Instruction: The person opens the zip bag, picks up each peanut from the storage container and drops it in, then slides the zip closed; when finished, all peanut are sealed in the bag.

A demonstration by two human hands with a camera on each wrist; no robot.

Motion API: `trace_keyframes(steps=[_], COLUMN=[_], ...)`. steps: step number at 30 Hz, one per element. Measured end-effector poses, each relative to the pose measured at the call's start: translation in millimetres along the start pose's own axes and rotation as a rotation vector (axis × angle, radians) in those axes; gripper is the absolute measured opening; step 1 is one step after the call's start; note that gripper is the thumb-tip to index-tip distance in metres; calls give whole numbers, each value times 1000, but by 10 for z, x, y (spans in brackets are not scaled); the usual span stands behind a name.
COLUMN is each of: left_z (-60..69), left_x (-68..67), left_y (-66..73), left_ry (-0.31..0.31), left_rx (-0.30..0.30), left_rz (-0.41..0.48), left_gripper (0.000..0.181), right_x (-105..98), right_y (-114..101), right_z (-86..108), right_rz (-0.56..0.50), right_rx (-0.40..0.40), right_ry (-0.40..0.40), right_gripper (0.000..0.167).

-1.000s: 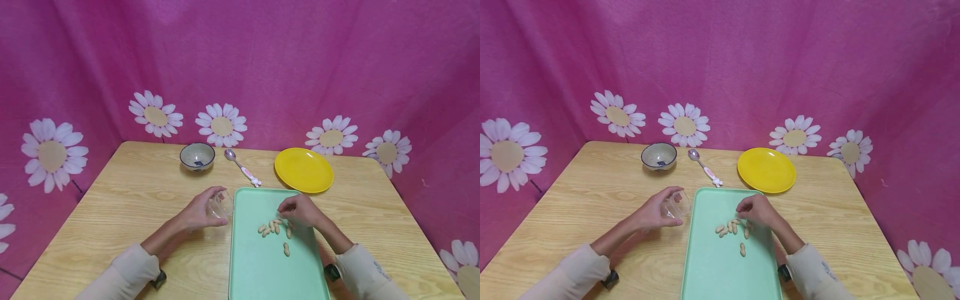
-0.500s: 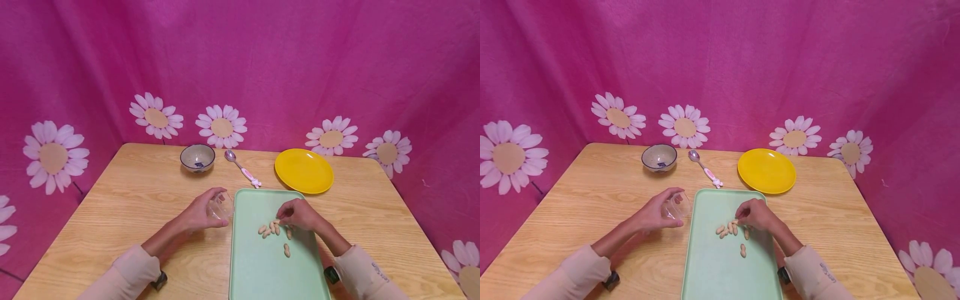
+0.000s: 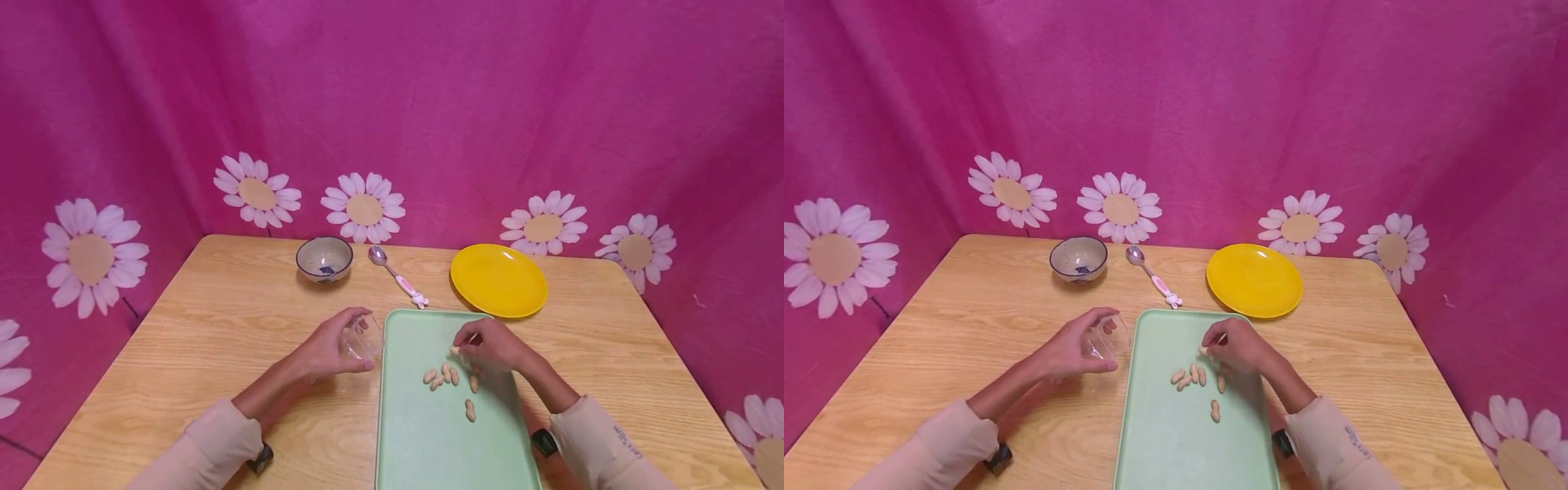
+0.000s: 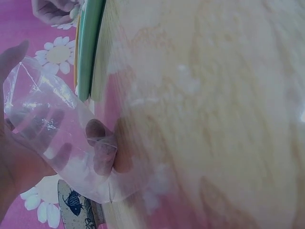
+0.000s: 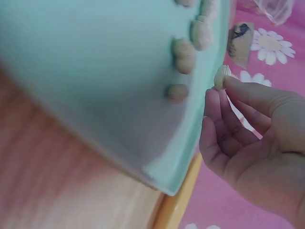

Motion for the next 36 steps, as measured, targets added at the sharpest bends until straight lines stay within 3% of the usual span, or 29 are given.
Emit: trace_keyframes(steps=[9,17,25,33,36], left_z=[-2,-6,-9,-12,-9], left_x=[7,18,16,12,10], left_y=[3,-6,-4,10,15], left_ry=[3,-2,-2,-9,-8], left_rx=[19,11,41,28,24], left_rz=[-8,6,-1,20,23], left_gripper=[85,85,84,87,87], right_x=[6,158,352,512,555], right_y=[-229,-494,-762,-899,-925], right_z=[-90,-196,-335,-408,-431], right_rz=[-24,-144,-267,-252,-267], right_rx=[-80,-5,-115,-170,-153], right_ry=[93,180,142,110,114], right_gripper=[11,14,15,15,16])
Point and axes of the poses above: each hand's wrist, its own z-axis away from the middle knuckle, its own x-axis out of the palm, y = z × x, the point moved 1 cm from there along -z, towards the middle knuckle, and after that the axes turned 10 degrees about -z, right-handed, at the moved point
